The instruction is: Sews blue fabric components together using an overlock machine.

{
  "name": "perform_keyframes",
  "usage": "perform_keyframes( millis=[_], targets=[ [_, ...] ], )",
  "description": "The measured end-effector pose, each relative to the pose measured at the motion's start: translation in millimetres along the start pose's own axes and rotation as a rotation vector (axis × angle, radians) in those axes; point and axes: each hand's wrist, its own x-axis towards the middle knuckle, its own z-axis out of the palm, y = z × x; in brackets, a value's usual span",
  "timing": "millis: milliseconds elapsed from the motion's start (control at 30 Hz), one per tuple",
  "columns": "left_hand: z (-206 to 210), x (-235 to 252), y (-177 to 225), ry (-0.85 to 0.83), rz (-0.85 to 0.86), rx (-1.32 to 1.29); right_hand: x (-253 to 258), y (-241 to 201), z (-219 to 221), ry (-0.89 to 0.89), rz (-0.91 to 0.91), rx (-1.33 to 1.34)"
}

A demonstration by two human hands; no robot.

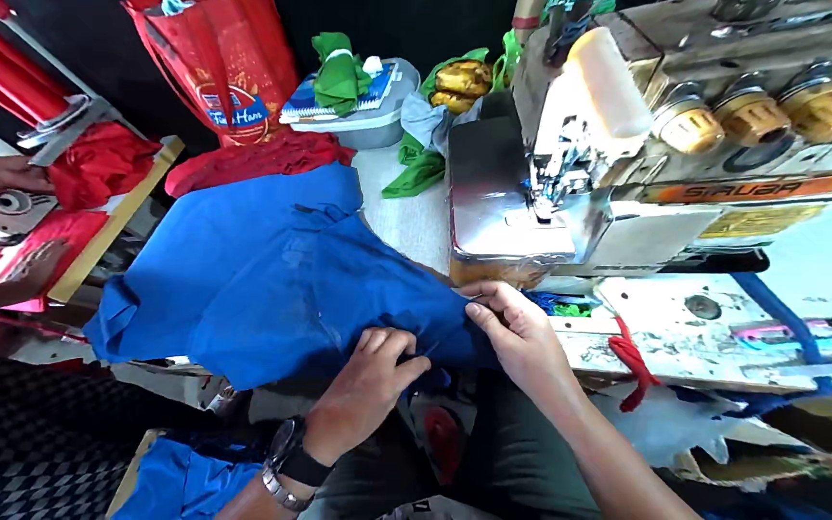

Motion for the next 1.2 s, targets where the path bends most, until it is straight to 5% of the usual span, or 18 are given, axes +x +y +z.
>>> perform_keyframes(
  millis=[267, 400, 600, 833, 933, 1100, 1200],
  targets=[
    [-41.7, 24.5, -4.2, -0.03, -0.002, -0.416, -1.3, 2.6, -3.5, -0.003, -0.015, 0.07],
    [-65.9, 44.2, 2.0, -0.008, 0.044, -0.427, 0.0, 2.1, -3.9, -0.018, -0.056, 0.074],
    [-86.2, 51.7, 5.1, -0.199, -0.06, -0.612, -0.4, 3.4, -4.0, 0.012, -0.077, 0.075],
    [-91.3, 48.7, 4.8, -0.507, -0.245, -0.094, -0.5, 2.8, -5.7, -0.016, -0.067, 0.075],
    [-104.0, 58.4, 3.3, -0.654, -0.207, -0.111, -0.5, 3.8, -5.6, -0.023, -0.081, 0.069],
    [-118.6, 84.0, 8.1, -0.327, 0.117, -0.442, -1.6, 5.0, -4.8, -0.019, -0.109, 0.096],
    [-111.6, 93.0, 9.0, -0.069, 0.147, -0.517, -1.2, 6.4, -5.9, -0.043, -0.122, 0.111]
  ],
)
